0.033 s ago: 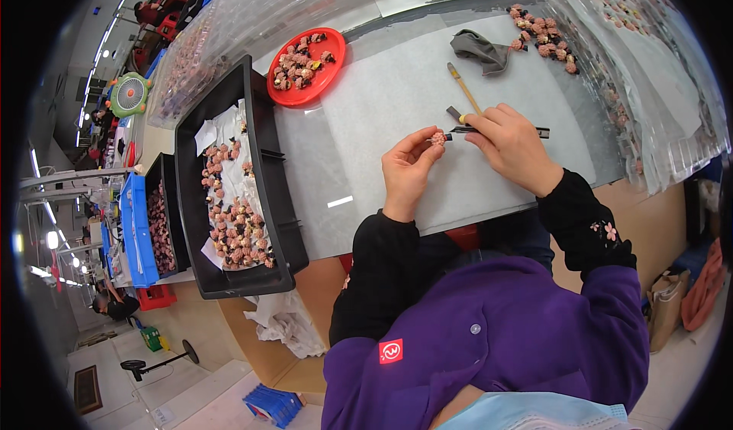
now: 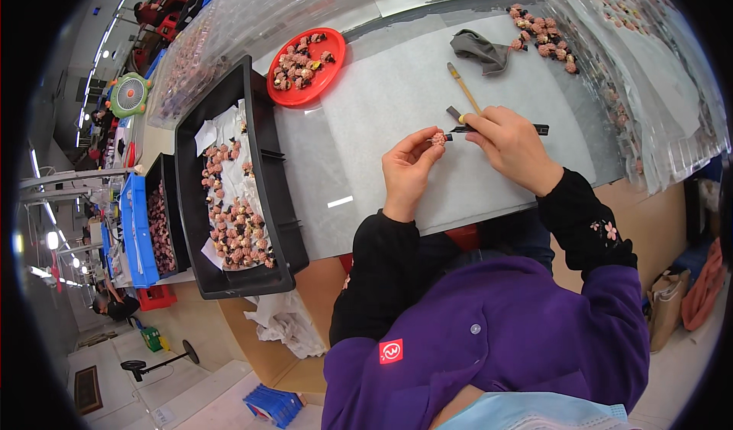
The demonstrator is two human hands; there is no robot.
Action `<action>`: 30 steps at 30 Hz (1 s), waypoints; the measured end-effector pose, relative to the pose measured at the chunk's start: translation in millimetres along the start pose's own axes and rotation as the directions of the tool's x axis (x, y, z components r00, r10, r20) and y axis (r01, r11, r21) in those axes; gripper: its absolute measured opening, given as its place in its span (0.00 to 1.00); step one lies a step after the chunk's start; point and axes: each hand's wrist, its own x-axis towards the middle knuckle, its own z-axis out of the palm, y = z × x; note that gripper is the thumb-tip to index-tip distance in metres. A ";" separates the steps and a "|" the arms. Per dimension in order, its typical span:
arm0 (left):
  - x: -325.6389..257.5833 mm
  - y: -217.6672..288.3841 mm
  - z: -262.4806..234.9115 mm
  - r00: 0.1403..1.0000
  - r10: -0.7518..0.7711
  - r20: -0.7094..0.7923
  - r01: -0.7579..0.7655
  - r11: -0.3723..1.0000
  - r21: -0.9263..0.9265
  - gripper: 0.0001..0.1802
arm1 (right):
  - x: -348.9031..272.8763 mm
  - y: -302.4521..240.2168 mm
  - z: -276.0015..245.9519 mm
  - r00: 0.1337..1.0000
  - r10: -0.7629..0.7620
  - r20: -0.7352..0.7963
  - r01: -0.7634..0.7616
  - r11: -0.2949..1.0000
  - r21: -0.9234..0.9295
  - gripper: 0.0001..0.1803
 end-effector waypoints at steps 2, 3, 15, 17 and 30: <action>-0.3 -0.1 0.5 1.000 0.009 0.011 -0.009 1.000 0.024 0.16 | -1.8 1.7 3.0 1.000 0.018 0.004 -0.019 0.996 0.087 0.12; -0.4 -0.1 0.6 1.000 0.014 0.015 -0.014 1.000 0.017 0.16 | -0.7 2.0 2.8 1.000 0.019 0.004 -0.019 0.996 0.087 0.12; 0.5 -2.1 0.3 0.999 -0.021 0.032 0.021 1.000 0.001 0.16 | 4.0 6.6 5.7 0.970 -0.245 -0.006 0.239 0.951 -0.194 0.15; 0.7 -2.0 0.1 0.999 -0.024 0.029 0.024 1.000 -0.004 0.16 | 4.3 6.4 6.0 0.968 -0.251 0.000 0.246 0.949 -0.197 0.15; 0.2 -1.7 -0.1 0.999 -0.030 0.035 0.030 1.000 -0.001 0.14 | 0.6 6.4 9.6 0.970 -0.245 -0.006 0.235 0.939 -0.250 0.16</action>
